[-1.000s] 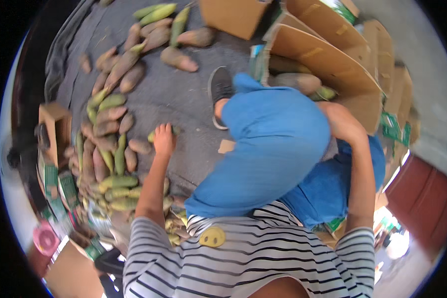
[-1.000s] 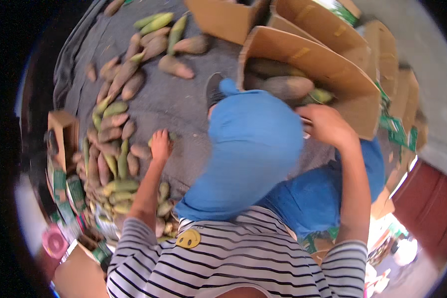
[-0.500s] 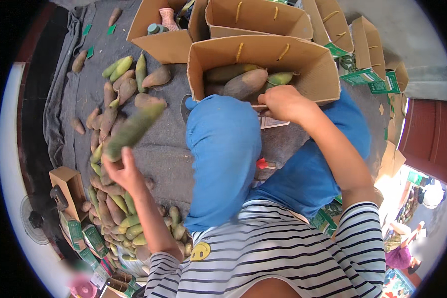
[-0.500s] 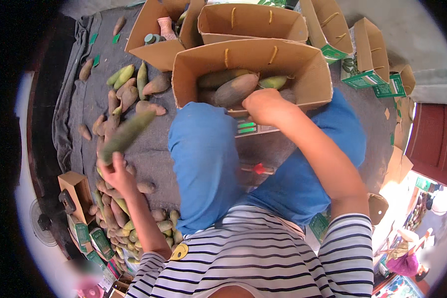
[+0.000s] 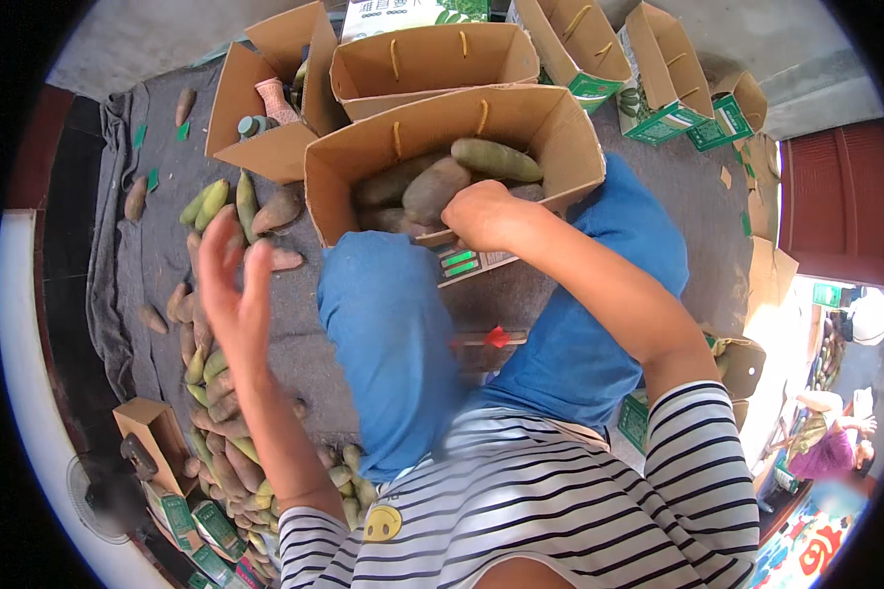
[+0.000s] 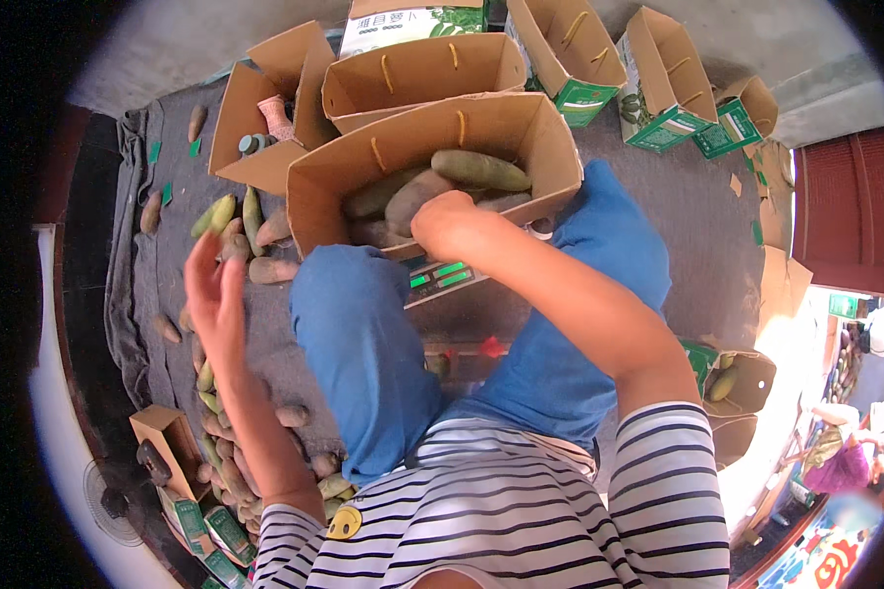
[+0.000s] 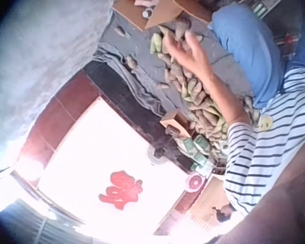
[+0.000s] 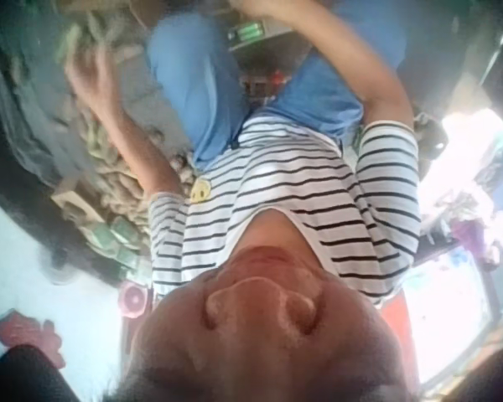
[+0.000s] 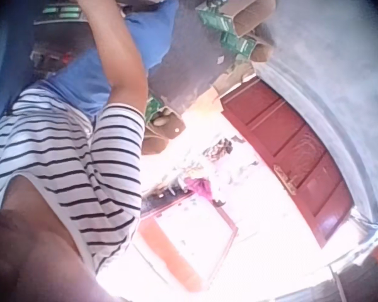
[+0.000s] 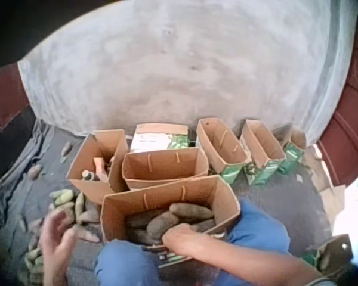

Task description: Weighing and packing large radish-like vegetables into paper bags using an electronic scale.

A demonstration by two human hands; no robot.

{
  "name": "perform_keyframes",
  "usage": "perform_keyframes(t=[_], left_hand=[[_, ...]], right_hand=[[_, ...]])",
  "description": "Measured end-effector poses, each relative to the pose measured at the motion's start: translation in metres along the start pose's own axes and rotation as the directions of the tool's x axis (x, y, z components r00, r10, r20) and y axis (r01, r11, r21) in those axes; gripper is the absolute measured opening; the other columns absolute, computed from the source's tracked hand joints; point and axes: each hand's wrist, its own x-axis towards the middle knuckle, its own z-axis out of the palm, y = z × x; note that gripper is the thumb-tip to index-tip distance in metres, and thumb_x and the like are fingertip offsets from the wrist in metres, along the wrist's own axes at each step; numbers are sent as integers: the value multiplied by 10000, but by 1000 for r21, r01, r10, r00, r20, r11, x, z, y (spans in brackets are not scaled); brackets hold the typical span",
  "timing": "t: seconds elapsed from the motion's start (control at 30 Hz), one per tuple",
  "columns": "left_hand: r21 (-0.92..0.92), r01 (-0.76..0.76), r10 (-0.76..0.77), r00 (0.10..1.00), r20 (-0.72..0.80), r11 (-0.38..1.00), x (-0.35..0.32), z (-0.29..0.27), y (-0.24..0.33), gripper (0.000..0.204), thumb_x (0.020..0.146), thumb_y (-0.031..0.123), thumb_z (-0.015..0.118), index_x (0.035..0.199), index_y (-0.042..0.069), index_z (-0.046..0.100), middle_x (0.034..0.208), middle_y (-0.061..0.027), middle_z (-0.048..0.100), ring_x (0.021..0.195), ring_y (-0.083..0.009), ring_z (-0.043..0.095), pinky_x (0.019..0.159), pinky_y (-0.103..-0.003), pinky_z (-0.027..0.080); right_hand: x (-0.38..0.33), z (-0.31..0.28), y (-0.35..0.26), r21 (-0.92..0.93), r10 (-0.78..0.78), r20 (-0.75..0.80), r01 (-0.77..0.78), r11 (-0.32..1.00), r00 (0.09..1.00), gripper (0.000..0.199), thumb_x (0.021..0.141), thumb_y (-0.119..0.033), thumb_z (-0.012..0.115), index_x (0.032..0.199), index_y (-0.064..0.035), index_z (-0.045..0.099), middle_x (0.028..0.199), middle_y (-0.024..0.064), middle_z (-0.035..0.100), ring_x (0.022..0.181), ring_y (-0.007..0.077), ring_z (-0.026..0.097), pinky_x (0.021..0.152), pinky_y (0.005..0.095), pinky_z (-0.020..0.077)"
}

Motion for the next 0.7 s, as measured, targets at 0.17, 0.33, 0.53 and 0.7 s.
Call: perform_keyframes(t=[0.17, 0.33, 0.53, 0.7], left_hand=[[385, -145, 294, 884, -364, 911, -19, -70, 18, 503, 944, 155, 523, 1386, -20, 355, 1429, -159, 369, 1323, -254, 359, 1067, -393, 306], [541, -145, 470, 704, -532, 828, -35, -83, 32, 505, 935, 203, 457, 1370, -38, 369, 1408, -169, 408, 1300, -285, 382, 1089, -404, 253], [827, -14, -542, 749, 382, 563, -145, -46, -101, 534, 775, 305, 707, 1228, 89, 527, 1174, -174, 592, 1072, -342, 571, 859, -423, 483], [804, 383, -787, 595, 162, 455, -239, -38, -157, 519, 788, 335, 686, 1208, 74, 528, 1112, -182, 587, 1031, -353, 579, 851, -429, 486]], right_hand=[[-2, 1, 3, 1, 16, 4, -16, 1000, 1000, 240, 755, -253, 692, 901, -62, 691, 891, 150, 677, 901, 324, 643, 752, 427, 511], [0, 2, -2, -34, -33, 14, 33, 999, 999, 281, 759, -265, 695, 945, -57, 661, 873, 162, 667, 898, 337, 637, 758, 444, 503], [-23, -6, 10, 45, -80, -77, 83, 995, 994, 360, 770, -361, 694, 913, -37, 631, 921, 198, 645, 932, 364, 612, 796, 463, 481], [-45, -32, 10, 192, -57, -69, 69, 979, 996, 260, 773, -237, 662, 941, -39, 640, 867, 185, 637, 852, 343, 618, 718, 431, 467]])
